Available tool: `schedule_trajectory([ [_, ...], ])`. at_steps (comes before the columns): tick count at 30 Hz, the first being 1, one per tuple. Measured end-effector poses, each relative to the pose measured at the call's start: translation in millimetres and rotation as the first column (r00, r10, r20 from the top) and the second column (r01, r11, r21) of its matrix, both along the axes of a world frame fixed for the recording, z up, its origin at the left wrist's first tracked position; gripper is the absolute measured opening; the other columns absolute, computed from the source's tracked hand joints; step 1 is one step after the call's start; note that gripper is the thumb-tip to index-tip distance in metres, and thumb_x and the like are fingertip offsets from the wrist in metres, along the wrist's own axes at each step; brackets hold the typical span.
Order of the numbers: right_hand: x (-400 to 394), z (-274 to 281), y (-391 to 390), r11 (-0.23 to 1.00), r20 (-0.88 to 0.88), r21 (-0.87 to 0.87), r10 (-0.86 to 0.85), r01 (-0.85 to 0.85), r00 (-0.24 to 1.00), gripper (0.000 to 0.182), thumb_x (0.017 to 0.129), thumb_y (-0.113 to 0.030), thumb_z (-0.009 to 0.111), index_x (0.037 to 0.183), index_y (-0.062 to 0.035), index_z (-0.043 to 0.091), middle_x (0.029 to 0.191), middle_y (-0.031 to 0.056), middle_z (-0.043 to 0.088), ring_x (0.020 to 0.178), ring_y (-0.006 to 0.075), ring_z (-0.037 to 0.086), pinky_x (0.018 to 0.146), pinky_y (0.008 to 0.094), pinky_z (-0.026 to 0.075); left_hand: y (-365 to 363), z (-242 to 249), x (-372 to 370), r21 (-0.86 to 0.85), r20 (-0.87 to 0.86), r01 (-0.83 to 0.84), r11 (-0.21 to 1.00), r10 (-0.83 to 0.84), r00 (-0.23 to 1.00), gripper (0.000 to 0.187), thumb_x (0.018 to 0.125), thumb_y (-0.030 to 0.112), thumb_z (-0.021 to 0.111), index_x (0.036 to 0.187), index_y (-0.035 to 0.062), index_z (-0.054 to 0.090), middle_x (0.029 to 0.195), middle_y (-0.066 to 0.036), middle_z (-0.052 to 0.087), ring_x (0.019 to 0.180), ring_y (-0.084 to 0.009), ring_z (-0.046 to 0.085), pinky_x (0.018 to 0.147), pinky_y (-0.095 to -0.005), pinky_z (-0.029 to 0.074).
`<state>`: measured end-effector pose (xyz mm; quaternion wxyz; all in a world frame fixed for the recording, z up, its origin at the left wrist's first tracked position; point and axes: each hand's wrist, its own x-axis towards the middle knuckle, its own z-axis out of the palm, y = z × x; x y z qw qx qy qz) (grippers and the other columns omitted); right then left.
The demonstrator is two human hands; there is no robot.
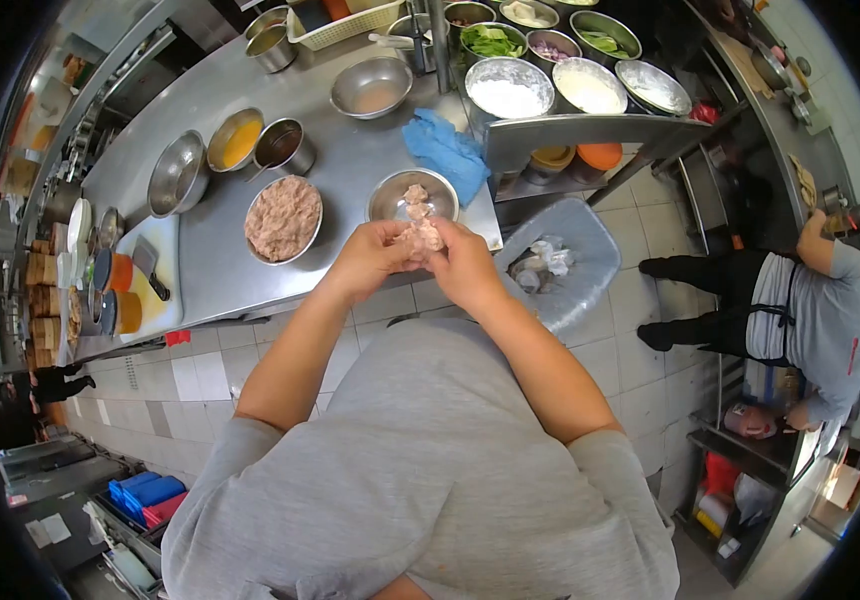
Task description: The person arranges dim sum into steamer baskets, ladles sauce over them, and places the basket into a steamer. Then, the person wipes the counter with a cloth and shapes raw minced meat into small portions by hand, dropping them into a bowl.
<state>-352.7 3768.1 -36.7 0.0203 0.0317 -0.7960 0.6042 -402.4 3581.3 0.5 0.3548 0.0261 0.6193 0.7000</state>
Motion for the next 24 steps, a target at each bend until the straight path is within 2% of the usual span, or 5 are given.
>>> schedule_trajectory([
  [7, -10, 29, -7, 0.974, 0.228, -0.220, -0.003, 0.054, 0.974, 0.029, 0.095, 0.000, 0.067, 0.124, -0.0014, 0.067, 0.105, 0.0089, 0.072, 0.073, 0.0144, 0.071, 0.057, 0.0270, 0.057, -7, 25, -5, -0.127, -0.149, -0.032, 0.991, 0.013, 0.989, 0.029, 0.095, 0.008, 0.072, 0.119, -0.0074, 0.070, 0.101, -0.011, 0.075, 0.086, -0.0132, 0.071, 0.078, -0.0270, 0.059],
  [10, -18, 20, -7, 0.749, 0.339, -0.611, -0.047, 0.258, 0.940, 0.025, 0.096, 0.000, 0.066, 0.121, -0.0022, 0.062, 0.100, 0.0076, 0.070, 0.072, 0.0136, 0.069, 0.058, 0.0262, 0.056, -12, 18, -8, -0.080, -0.173, -0.104, 0.991, 0.089, 0.981, 0.029, 0.094, 0.006, 0.071, 0.119, -0.0085, 0.068, 0.101, -0.012, 0.075, 0.086, -0.0158, 0.073, 0.079, -0.0283, 0.061],
  [16, -18, 28, 4, 0.626, 0.333, -0.730, -0.022, 0.273, 0.943, 0.034, 0.095, -0.003, 0.071, 0.126, -0.0048, 0.057, 0.115, 0.0068, 0.066, 0.100, 0.0172, 0.068, 0.081, 0.0314, 0.059, -24, 23, -13, 0.287, 0.126, -0.420, 0.861, 0.401, 0.907, 0.028, 0.100, 0.003, 0.066, 0.125, -0.0078, 0.063, 0.121, -0.016, 0.072, 0.111, -0.0242, 0.072, 0.098, -0.0352, 0.060],
  [19, -15, 14, -11, 0.871, -0.020, -0.491, -0.038, 0.024, 0.999, 0.039, 0.091, -0.008, 0.078, 0.127, -0.0052, 0.062, 0.118, 0.0076, 0.066, 0.106, 0.0199, 0.068, 0.087, 0.0330, 0.057, -22, 30, -14, 0.419, 0.250, -0.334, 0.844, 0.247, 0.936, 0.026, 0.103, 0.005, 0.065, 0.126, -0.0063, 0.064, 0.127, -0.016, 0.070, 0.118, -0.0249, 0.069, 0.103, -0.0373, 0.058],
  [24, -12, 24, -14, 0.976, -0.160, -0.046, -0.216, 0.211, 0.963, 0.035, 0.082, -0.011, 0.083, 0.116, -0.0057, 0.074, 0.111, 0.0131, 0.070, 0.098, 0.0248, 0.071, 0.083, 0.0347, 0.056, 2, 30, 1, 0.250, 0.116, -0.252, 0.935, 0.229, 0.966, 0.035, 0.103, 0.009, 0.066, 0.133, -0.0085, 0.060, 0.123, -0.016, 0.071, 0.109, -0.0218, 0.072, 0.097, -0.0342, 0.060],
])
